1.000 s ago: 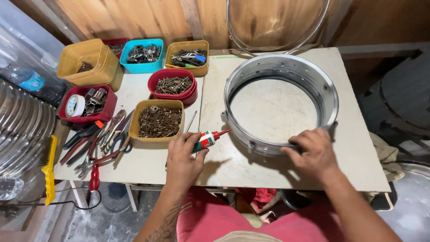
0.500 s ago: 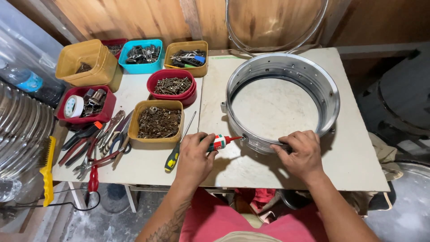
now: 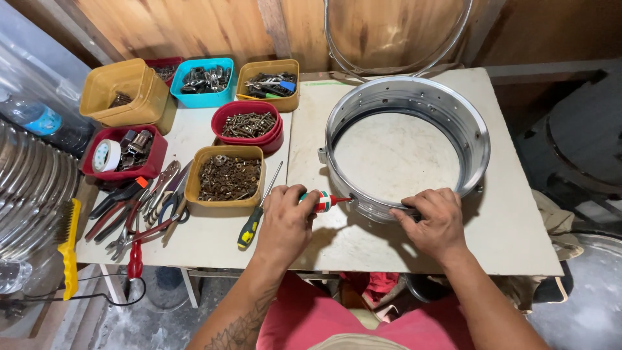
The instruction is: Repairing a drum shell by applying lubricant and using a screwdriver to adjust hardware
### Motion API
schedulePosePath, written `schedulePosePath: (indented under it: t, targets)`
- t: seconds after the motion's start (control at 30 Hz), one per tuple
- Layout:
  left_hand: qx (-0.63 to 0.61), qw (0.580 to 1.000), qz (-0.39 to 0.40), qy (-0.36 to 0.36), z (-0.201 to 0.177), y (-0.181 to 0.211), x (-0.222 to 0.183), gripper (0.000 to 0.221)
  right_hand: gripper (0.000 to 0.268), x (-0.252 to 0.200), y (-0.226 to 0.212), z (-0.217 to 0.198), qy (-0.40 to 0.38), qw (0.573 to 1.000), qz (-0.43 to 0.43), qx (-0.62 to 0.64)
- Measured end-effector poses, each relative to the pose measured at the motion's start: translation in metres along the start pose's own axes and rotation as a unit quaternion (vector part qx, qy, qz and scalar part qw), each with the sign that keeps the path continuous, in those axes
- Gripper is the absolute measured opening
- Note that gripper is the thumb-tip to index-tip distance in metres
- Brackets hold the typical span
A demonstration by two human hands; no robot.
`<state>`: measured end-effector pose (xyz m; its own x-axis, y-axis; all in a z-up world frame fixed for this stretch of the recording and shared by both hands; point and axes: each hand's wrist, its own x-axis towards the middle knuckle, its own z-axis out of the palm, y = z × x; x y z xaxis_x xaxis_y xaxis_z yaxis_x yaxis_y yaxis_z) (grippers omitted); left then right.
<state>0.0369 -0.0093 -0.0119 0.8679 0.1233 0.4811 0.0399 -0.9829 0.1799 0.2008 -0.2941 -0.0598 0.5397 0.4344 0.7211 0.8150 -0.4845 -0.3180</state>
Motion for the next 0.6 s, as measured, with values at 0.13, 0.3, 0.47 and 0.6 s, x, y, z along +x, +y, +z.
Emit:
schedulePosePath:
  t: [0.13,0.3,0.47,0.6]
  targets:
    - [-0.002,1.0,0.001,-0.001,-0.003,0.003,-0.001,0.051,0.024,0.002,-0.001,-0.003,0.002,1.0,-0.004,0.004]
    - [-0.02,0.999,-0.028,0.038,-0.01,-0.001,-0.009,0.056,0.027,0.006,0.015,-0.025,-0.013,0.997,-0.003,0.08]
    - [-0.092,0.991,-0.067,0.065,-0.026,-0.007,-0.019,0.048,0.045,0.023,0.089,-0.081,-0.258,0.961,0.085,-0.046]
    - [-0.14,0.98,-0.122,0.078,-0.015,-0.016,-0.027,0.053,0.039,0.016,0.136,-0.067,-0.165,0.983,-0.073,-0.027]
